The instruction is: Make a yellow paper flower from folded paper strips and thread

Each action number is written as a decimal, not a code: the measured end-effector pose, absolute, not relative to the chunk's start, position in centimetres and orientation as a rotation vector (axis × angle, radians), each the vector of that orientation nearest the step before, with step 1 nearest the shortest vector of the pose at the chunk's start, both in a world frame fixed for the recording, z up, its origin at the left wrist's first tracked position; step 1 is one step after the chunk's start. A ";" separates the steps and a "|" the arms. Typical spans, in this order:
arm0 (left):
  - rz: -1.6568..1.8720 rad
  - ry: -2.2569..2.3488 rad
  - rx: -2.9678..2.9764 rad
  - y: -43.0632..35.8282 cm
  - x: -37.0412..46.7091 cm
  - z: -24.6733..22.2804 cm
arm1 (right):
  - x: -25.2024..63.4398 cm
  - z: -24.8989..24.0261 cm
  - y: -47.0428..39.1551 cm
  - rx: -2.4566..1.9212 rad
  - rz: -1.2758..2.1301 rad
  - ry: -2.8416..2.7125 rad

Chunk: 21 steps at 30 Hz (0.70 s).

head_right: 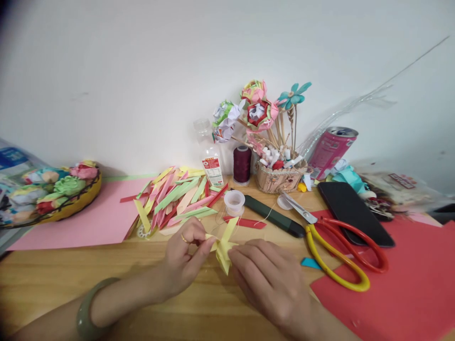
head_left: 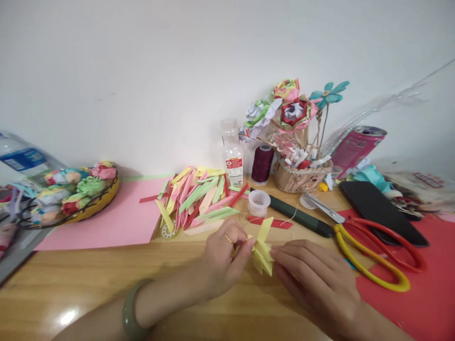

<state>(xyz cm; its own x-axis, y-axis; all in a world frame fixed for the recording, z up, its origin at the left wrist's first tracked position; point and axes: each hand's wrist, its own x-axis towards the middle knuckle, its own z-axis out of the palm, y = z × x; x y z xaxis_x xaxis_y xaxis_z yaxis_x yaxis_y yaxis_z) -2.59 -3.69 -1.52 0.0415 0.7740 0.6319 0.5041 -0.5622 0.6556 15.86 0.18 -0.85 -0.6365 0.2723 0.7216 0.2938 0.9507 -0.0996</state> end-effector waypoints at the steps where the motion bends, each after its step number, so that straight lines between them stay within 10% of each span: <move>1: 1.542 1.305 2.034 -3.6 -2.6 -1.5 | 15.8 -0.9 0.3 -0.419 -0.004 -2.270; 21: 1.750 1.298 2.133 -3.3 -2.7 -1.5 | 15.8 0.3 0.3 -0.382 0.111 -2.243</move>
<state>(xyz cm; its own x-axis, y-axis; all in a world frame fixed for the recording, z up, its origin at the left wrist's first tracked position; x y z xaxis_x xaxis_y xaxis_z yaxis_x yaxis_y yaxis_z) -2.71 -3.31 -1.52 -0.0188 0.6472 0.7621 0.5412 -0.6343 0.5520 15.81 0.34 0.29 -0.6034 0.3097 0.7348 0.2356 0.9496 -0.2068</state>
